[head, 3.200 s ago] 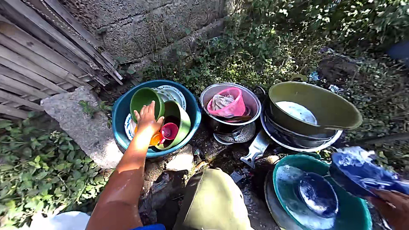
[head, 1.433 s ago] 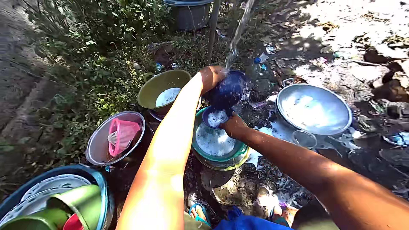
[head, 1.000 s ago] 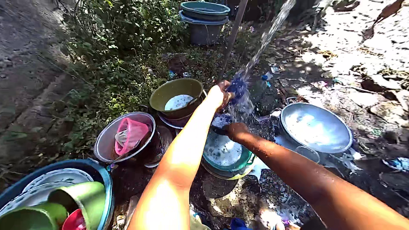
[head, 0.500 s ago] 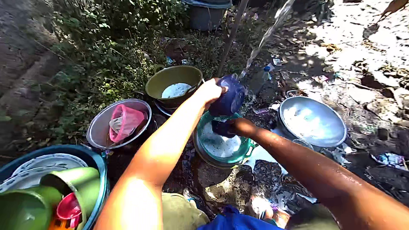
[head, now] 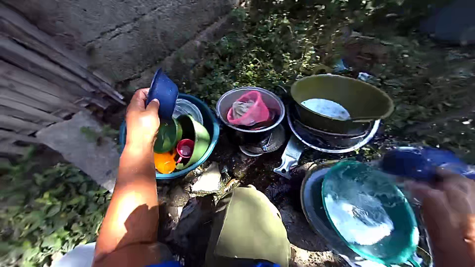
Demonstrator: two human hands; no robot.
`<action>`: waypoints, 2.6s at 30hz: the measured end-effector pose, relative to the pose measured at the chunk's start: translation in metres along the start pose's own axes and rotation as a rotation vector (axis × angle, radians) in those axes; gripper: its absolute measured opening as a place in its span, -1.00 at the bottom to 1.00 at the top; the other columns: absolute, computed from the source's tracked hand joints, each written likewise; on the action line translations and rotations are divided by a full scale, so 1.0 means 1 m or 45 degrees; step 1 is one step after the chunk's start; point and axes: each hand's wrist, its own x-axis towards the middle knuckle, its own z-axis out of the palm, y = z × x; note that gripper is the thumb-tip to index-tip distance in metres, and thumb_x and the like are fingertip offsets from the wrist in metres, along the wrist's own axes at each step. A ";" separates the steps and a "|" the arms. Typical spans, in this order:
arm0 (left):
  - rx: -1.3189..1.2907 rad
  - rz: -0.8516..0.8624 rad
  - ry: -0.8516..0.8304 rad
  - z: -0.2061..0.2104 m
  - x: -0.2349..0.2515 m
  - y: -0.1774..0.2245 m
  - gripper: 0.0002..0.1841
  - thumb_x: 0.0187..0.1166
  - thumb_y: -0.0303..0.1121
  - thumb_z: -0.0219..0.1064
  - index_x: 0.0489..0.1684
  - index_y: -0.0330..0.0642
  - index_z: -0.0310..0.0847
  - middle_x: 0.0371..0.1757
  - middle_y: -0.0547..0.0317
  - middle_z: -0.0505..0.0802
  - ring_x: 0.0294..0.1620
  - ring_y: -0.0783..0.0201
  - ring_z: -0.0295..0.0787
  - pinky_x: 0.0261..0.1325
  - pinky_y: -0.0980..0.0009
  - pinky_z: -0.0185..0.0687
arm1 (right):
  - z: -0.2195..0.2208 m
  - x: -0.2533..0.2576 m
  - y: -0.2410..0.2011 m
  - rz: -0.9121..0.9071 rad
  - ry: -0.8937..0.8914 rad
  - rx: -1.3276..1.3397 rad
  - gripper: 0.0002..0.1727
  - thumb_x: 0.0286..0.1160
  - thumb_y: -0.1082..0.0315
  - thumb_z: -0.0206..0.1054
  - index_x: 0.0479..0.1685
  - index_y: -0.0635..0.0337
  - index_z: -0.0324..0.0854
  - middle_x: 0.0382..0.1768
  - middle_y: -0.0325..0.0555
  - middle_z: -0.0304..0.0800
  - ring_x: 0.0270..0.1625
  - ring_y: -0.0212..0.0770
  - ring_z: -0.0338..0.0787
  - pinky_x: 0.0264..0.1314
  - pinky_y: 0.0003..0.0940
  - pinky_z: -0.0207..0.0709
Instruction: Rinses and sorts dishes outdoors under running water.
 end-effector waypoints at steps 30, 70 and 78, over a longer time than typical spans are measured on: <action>-0.201 0.500 -1.408 0.365 -0.143 0.160 -0.40 0.80 -0.08 0.15 0.73 -0.24 0.30 0.76 -0.18 0.38 0.80 -0.05 0.23 0.79 -0.07 0.14 | -0.014 0.011 -0.038 -0.272 -0.072 -1.058 -0.49 0.85 0.08 0.05 0.47 0.31 0.51 0.33 0.26 0.66 0.33 0.07 0.71 0.39 0.12 0.58; -0.548 -0.089 -0.677 0.111 -0.050 0.066 -0.62 0.80 -0.25 0.14 0.46 -0.25 0.50 0.20 -0.07 0.78 0.15 0.18 0.78 0.23 0.14 0.72 | -0.036 0.005 -0.001 0.132 -0.469 -1.339 -0.45 0.82 0.11 0.09 0.62 0.26 0.40 0.40 0.20 0.63 0.28 -0.08 0.70 0.32 -0.01 0.57; 0.660 0.091 0.063 -0.045 0.004 -0.130 -0.42 0.73 0.10 0.14 0.58 -0.08 0.48 0.50 -0.29 0.64 0.57 -0.33 0.48 0.53 -0.50 0.22 | -0.029 -0.023 -0.057 -0.037 -0.304 -1.435 -0.50 0.83 0.14 0.11 0.53 0.30 0.51 0.38 0.28 0.67 0.37 0.07 0.70 0.45 0.10 0.51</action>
